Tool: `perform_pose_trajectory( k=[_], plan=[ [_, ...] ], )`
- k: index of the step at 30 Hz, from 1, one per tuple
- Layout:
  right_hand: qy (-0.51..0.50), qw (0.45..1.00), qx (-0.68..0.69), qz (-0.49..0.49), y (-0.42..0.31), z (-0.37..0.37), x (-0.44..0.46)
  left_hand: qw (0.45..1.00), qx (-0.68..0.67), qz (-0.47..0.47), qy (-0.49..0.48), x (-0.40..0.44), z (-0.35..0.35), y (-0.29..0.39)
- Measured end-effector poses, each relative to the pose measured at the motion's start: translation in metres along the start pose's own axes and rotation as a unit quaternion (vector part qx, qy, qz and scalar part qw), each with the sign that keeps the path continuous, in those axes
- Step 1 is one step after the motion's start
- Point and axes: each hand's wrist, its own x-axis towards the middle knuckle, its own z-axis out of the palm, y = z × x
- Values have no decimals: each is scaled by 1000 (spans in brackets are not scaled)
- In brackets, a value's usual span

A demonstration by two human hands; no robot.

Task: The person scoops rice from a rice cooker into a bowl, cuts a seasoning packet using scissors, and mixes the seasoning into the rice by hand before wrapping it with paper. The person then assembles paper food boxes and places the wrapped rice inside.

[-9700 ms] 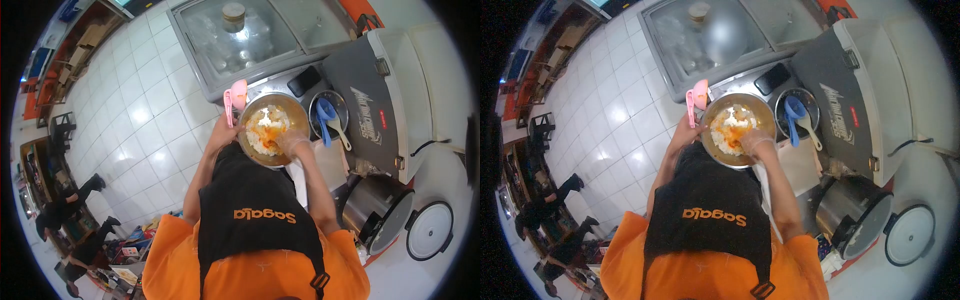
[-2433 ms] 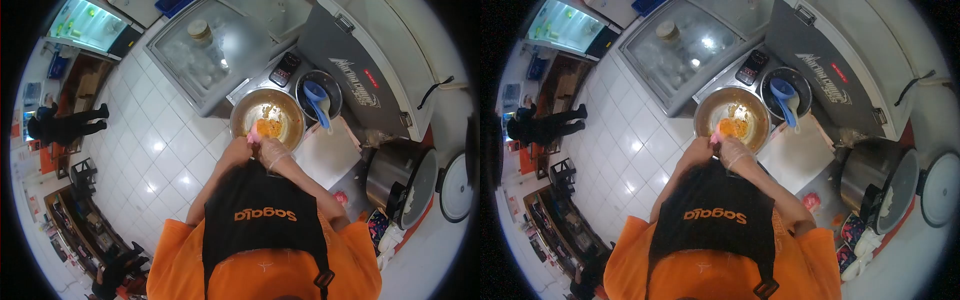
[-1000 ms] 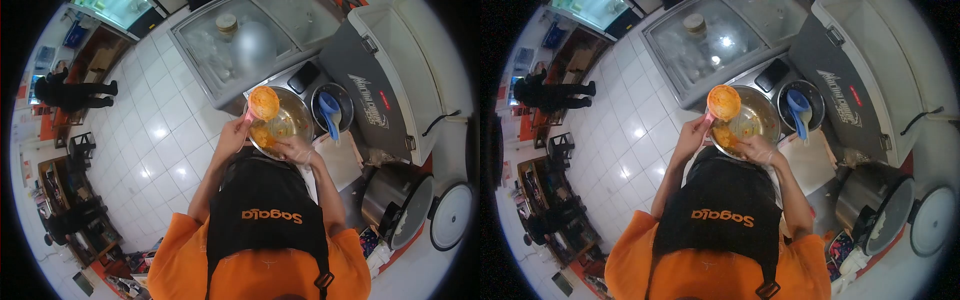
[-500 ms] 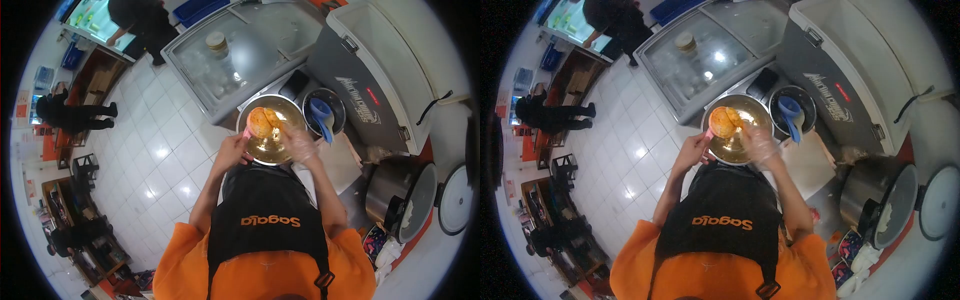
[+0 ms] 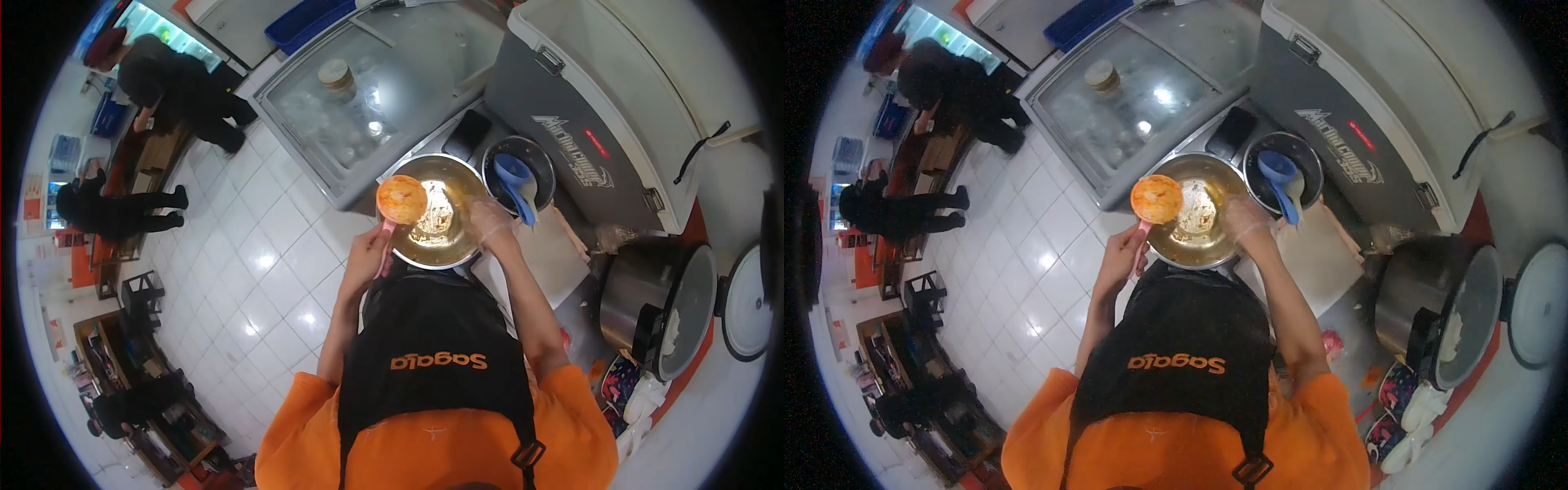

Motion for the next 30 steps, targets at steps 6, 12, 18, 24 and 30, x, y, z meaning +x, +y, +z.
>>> perform_pose_trajectory(
  k=[6,12,18,24,30],
  plan=[
    [102,992,34,-73,-34,-32,-8,999,-42,-20,-13,-11,1,11],
    [190,963,40,-188,-95,-28,-19,995,73,4,-67,-19,37,3],
    [101,983,51,-146,-96,-57,-25,996,79,28,-43,-38,63,15],
    [231,929,250,-145,-58,-73,-46,999,-11,-2,-46,-23,56,-5],
    [-12,502,862,64,13,0,-67,991,25,41,-126,-28,105,-8]
  ],
)
